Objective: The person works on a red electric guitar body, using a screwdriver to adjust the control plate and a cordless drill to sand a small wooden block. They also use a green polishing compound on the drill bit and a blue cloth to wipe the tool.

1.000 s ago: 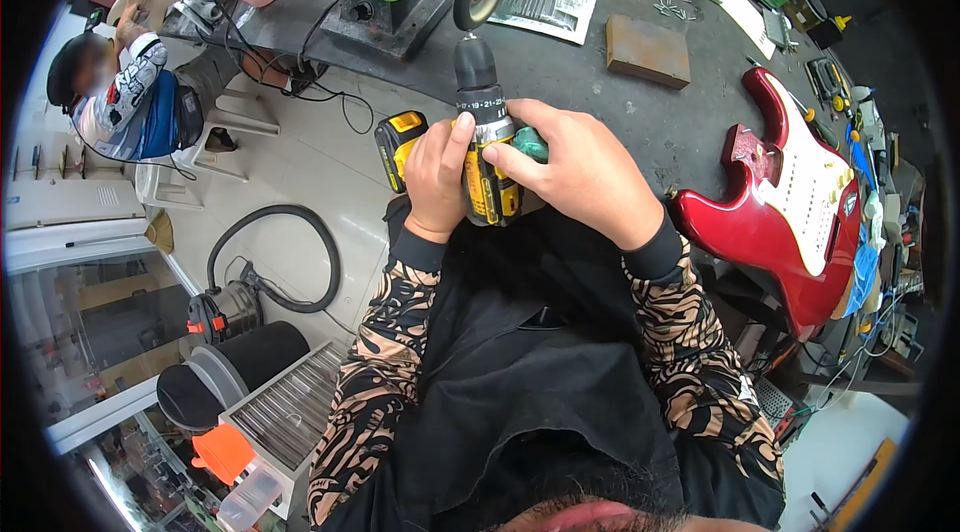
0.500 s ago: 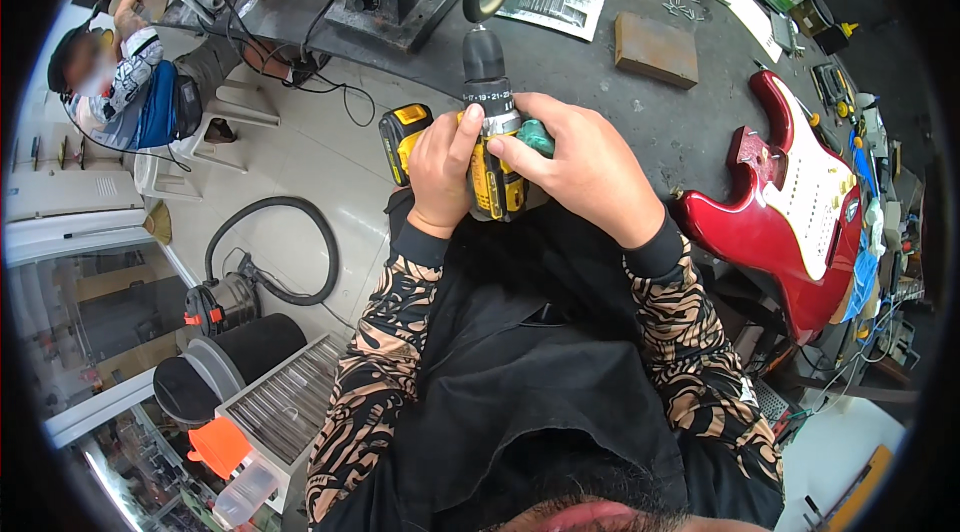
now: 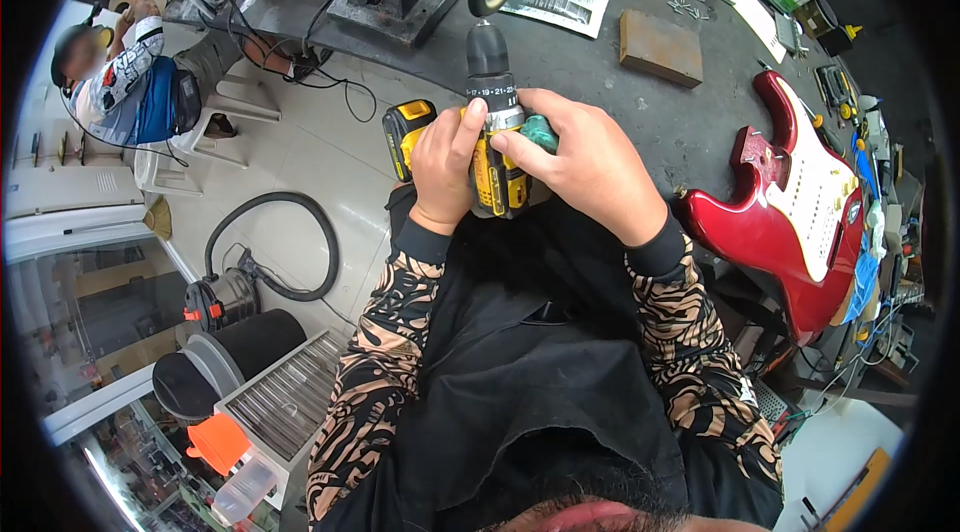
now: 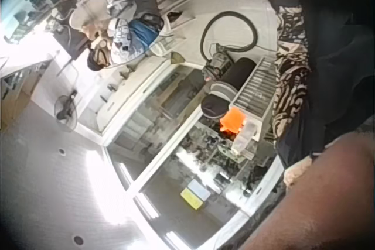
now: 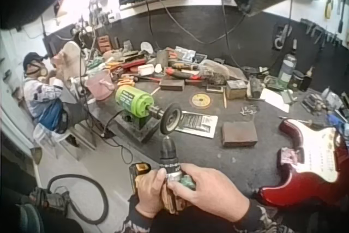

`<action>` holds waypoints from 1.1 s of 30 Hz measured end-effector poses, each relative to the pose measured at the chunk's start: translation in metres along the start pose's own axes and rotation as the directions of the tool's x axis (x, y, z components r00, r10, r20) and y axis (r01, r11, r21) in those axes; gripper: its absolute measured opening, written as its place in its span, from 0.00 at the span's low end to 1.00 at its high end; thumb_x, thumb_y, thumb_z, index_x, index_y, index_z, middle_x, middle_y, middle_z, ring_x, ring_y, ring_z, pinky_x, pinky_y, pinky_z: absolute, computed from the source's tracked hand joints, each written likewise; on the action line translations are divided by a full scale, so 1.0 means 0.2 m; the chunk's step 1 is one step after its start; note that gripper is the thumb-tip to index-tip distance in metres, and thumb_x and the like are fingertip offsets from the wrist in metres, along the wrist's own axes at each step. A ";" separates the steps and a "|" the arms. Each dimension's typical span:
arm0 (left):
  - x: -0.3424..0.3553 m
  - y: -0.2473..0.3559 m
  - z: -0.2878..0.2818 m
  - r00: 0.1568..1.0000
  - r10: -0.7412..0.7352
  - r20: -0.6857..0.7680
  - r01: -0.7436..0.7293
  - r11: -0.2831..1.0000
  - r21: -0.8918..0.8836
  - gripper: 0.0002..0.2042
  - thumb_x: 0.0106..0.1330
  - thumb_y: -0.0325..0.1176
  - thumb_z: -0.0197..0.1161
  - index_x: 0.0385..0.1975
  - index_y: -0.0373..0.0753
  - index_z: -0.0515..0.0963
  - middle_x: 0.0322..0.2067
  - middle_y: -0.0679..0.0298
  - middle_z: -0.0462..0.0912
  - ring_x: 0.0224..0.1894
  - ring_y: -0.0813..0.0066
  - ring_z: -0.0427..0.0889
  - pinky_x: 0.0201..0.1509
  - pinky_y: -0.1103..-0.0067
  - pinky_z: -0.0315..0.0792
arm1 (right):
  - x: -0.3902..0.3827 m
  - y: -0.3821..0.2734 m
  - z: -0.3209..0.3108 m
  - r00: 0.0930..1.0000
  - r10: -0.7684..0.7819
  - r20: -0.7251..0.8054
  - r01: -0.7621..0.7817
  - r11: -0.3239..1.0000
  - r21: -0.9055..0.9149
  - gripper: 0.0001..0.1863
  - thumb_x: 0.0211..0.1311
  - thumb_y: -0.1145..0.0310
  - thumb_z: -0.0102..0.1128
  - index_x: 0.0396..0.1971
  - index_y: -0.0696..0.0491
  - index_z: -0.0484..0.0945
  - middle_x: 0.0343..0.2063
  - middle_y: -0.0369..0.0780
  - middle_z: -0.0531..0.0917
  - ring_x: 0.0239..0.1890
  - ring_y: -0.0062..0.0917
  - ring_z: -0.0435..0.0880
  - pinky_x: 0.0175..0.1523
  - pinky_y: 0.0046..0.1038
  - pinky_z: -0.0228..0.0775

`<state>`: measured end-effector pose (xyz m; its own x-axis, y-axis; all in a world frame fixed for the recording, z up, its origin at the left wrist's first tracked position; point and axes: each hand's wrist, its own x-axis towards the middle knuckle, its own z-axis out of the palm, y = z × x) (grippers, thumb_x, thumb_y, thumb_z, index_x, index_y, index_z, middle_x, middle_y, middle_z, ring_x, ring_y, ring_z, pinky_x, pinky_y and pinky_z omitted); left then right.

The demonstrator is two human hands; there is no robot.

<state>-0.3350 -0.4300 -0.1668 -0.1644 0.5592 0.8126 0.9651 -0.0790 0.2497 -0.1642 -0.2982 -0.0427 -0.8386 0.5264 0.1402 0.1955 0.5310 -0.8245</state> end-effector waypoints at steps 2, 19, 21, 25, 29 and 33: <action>0.00 0.00 0.00 1.000 -0.003 0.004 0.003 1.000 -0.003 0.41 0.67 0.24 0.71 0.81 0.48 0.65 0.42 0.54 0.81 0.37 0.51 0.85 0.37 0.61 0.78 | 0.00 0.00 0.00 1.000 -0.002 -0.005 0.002 1.000 -0.004 0.28 0.70 0.48 0.74 0.52 0.60 0.87 0.37 0.55 0.91 0.41 0.53 0.92 0.47 0.45 0.84; 0.00 -0.02 -0.01 1.000 0.012 0.023 -0.012 1.000 0.000 0.42 0.65 0.24 0.72 0.81 0.48 0.65 0.42 0.54 0.81 0.36 0.52 0.84 0.37 0.62 0.78 | 0.00 0.00 0.01 1.000 0.008 -0.010 -0.008 1.000 -0.006 0.28 0.71 0.49 0.74 0.53 0.61 0.87 0.38 0.55 0.91 0.42 0.53 0.92 0.47 0.45 0.84; 0.00 -0.02 -0.01 1.000 0.009 0.022 -0.009 1.000 -0.001 0.42 0.65 0.24 0.72 0.81 0.49 0.65 0.42 0.54 0.81 0.36 0.52 0.85 0.37 0.62 0.79 | 0.00 -0.01 0.00 1.000 0.018 -0.002 -0.018 1.000 -0.001 0.28 0.71 0.49 0.74 0.53 0.61 0.87 0.37 0.56 0.91 0.42 0.53 0.92 0.48 0.45 0.84; 0.01 -0.02 -0.01 1.000 0.013 0.018 -0.013 1.000 -0.010 0.42 0.65 0.24 0.73 0.81 0.49 0.65 0.41 0.55 0.81 0.36 0.53 0.84 0.37 0.63 0.79 | 0.00 -0.01 0.00 1.000 0.027 -0.001 -0.027 1.000 -0.004 0.28 0.70 0.49 0.73 0.52 0.61 0.87 0.37 0.56 0.91 0.42 0.53 0.92 0.48 0.44 0.85; 0.01 -0.03 -0.01 1.000 0.012 0.028 -0.012 1.000 -0.020 0.42 0.65 0.24 0.73 0.81 0.49 0.65 0.41 0.55 0.81 0.36 0.53 0.84 0.36 0.63 0.78 | 0.00 -0.01 0.00 1.000 0.007 -0.026 -0.008 1.000 -0.012 0.27 0.70 0.50 0.73 0.52 0.61 0.87 0.37 0.56 0.91 0.42 0.53 0.92 0.48 0.44 0.85; 0.02 -0.03 -0.01 1.000 0.018 0.022 -0.017 0.999 -0.036 0.42 0.64 0.23 0.73 0.81 0.49 0.66 0.40 0.56 0.80 0.35 0.53 0.84 0.36 0.63 0.78 | 0.00 -0.01 0.00 1.000 0.018 -0.015 -0.018 1.000 -0.002 0.27 0.70 0.50 0.73 0.52 0.61 0.87 0.37 0.56 0.91 0.42 0.53 0.92 0.48 0.44 0.85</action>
<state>-0.3422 -0.4296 -0.1635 -0.1425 0.5757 0.8052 0.9599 -0.1182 0.2543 -0.1651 -0.2996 -0.0418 -0.8272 0.5458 0.1335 0.2118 0.5230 -0.8256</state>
